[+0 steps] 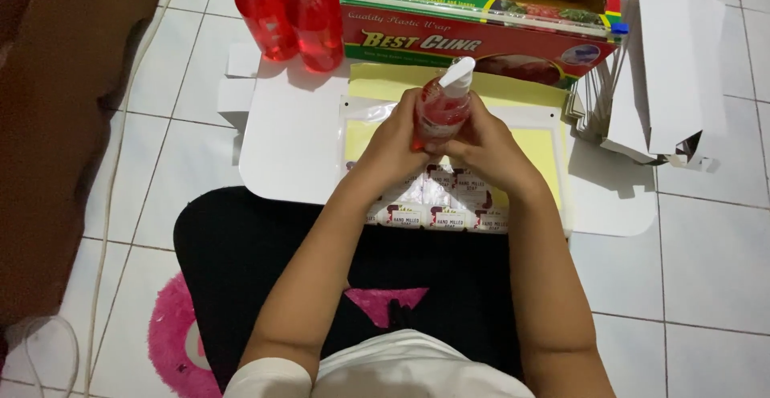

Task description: Wrapping pump bottles in plastic cling wrap and placing them into hand-assembled cardboard boxes.

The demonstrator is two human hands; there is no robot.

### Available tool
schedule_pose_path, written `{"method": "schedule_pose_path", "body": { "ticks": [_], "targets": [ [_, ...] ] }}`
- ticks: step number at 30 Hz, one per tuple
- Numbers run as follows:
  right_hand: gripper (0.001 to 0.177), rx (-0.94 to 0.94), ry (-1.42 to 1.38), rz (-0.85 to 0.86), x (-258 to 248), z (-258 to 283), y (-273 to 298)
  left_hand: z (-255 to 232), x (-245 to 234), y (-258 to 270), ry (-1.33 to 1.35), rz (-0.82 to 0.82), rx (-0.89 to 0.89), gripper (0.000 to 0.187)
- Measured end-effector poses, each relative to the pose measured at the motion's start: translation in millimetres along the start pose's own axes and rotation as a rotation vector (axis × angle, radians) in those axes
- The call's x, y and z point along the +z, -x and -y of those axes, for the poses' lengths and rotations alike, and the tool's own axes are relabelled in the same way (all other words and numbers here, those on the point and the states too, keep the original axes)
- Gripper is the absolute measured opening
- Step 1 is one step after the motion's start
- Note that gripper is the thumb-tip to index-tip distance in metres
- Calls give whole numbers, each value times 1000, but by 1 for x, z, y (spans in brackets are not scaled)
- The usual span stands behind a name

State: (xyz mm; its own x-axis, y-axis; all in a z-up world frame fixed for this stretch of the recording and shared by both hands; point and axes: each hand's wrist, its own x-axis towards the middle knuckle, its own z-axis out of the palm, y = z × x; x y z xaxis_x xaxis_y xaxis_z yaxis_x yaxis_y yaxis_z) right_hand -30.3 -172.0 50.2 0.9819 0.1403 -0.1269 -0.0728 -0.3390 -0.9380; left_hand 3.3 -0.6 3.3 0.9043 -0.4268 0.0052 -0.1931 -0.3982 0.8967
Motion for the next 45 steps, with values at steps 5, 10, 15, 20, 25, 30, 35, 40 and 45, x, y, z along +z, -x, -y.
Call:
{"method": "schedule_pose_path", "body": {
  "ticks": [5,10,15,20,25,30,35,40,45],
  "targets": [
    [71,-32,43,29,-2,-20,-4,-12,-3,6,-17,3,33,88],
    [81,-32,69,35,-3,-31,-7,-17,-6,6,-23,12,59,91],
    [80,-17,54,26,-5,-31,-8,-19,-9,9,-40,30,70,96],
    [78,-24,34,1,2,-16,-3,-24,-11,11,-13,-1,104,94],
    [80,-4,58,-12,4,-20,-3,-17,-10,7,9,5,118,93],
    [74,4,21,0,4,-14,-3,-20,-13,10,-7,25,86,90],
    [67,4,47,8,0,-15,-6,-1,-14,2,-52,46,88,93],
    [68,20,63,12,2,-14,-9,-13,-22,8,-28,42,72,91],
    [69,-7,66,8,2,-9,-12,-14,-21,7,10,22,91,95]
  ]
}}
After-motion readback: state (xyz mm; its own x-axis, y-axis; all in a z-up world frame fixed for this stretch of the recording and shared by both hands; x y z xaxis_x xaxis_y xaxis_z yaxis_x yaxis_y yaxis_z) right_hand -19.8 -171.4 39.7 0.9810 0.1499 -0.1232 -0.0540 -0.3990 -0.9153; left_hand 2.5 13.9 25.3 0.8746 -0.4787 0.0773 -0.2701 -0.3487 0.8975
